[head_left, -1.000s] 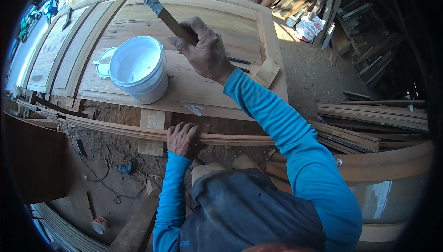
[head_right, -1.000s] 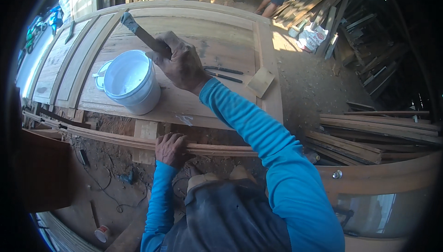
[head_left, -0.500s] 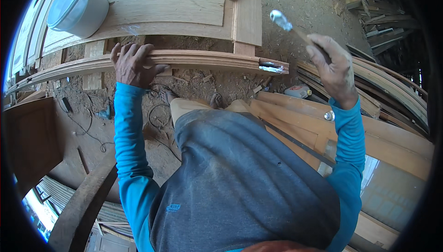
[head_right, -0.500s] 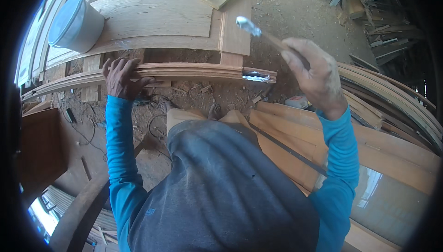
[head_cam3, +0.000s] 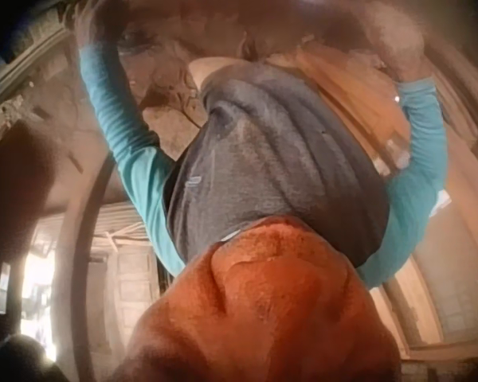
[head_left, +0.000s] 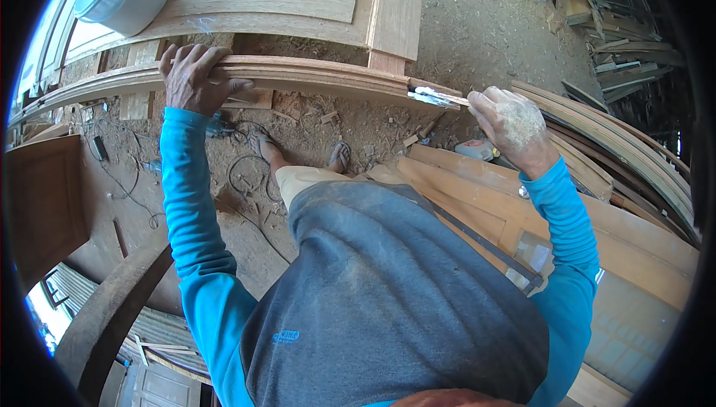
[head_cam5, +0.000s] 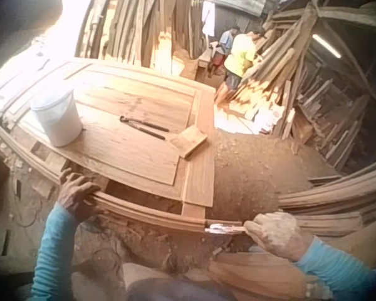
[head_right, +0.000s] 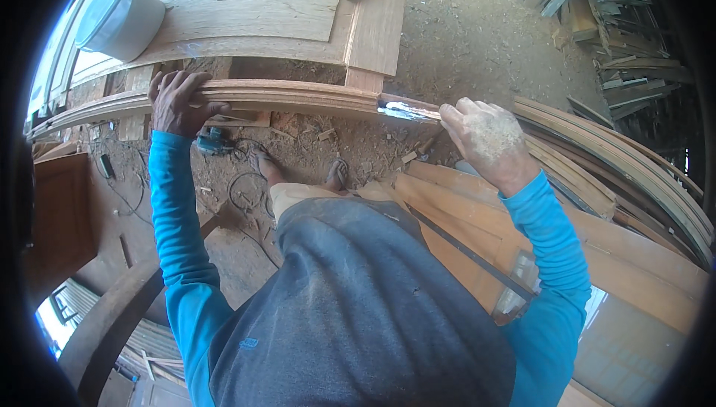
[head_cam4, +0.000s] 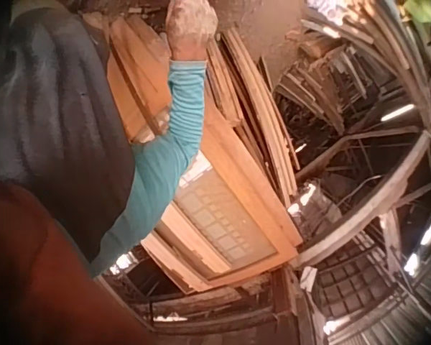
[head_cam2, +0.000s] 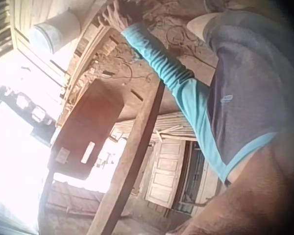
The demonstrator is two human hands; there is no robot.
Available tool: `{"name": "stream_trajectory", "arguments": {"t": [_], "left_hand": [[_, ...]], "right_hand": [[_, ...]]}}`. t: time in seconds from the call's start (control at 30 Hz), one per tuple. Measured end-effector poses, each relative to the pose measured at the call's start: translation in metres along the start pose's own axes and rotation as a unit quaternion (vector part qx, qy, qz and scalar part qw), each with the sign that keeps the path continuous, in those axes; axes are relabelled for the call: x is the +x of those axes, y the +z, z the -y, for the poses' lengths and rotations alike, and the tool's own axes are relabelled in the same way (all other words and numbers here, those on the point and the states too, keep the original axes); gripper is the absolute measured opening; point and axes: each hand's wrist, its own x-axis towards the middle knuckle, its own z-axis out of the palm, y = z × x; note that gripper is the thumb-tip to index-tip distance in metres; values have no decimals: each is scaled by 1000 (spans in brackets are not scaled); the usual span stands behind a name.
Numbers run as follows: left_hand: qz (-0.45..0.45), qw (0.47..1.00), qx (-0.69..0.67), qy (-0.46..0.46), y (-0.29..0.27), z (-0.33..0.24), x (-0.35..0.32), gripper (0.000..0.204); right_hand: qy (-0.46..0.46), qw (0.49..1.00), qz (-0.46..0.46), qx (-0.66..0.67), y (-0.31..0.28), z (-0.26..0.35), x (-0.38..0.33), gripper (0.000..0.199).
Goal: The person applies white glue to the grooves and edges of wooden door frame components using a small brush, repeatedly dipping the brush into a bucket of glue and spreading it along the wood surfaces.
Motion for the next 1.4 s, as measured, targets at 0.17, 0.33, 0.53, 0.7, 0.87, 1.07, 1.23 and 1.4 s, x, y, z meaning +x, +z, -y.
{"name": "stream_trajectory", "arguments": {"t": [0.17,0.33,0.53,0.7,0.87,1.07,1.23,1.4], "left_hand": [[-11,1000,-3,3,5,1,-2,79],[-6,1000,-14,-2,2,1,-1,78],[-4,1000,-15,0,-3,-3,1,76],[-13,1000,-6,12,-1,1,0,78],[-2,1000,4,20,-4,-1,0,73],[-5,1000,-8,16,-4,0,0,76],[-2,1000,-11,17,-4,-5,3,76],[-16,999,-19,25,-1,0,-1,75]], "right_hand": [[-6,997,55,-56,5,14,17,12],[75,968,189,-144,-23,32,15,14],[23,979,142,-143,-41,53,26,23],[8,977,163,-137,-37,52,39,31],[54,964,223,-132,-27,27,28,29],[-20,980,155,-124,-25,32,38,24],[-28,947,244,-206,-21,47,49,17],[-74,961,191,-185,-15,60,63,14]]}}
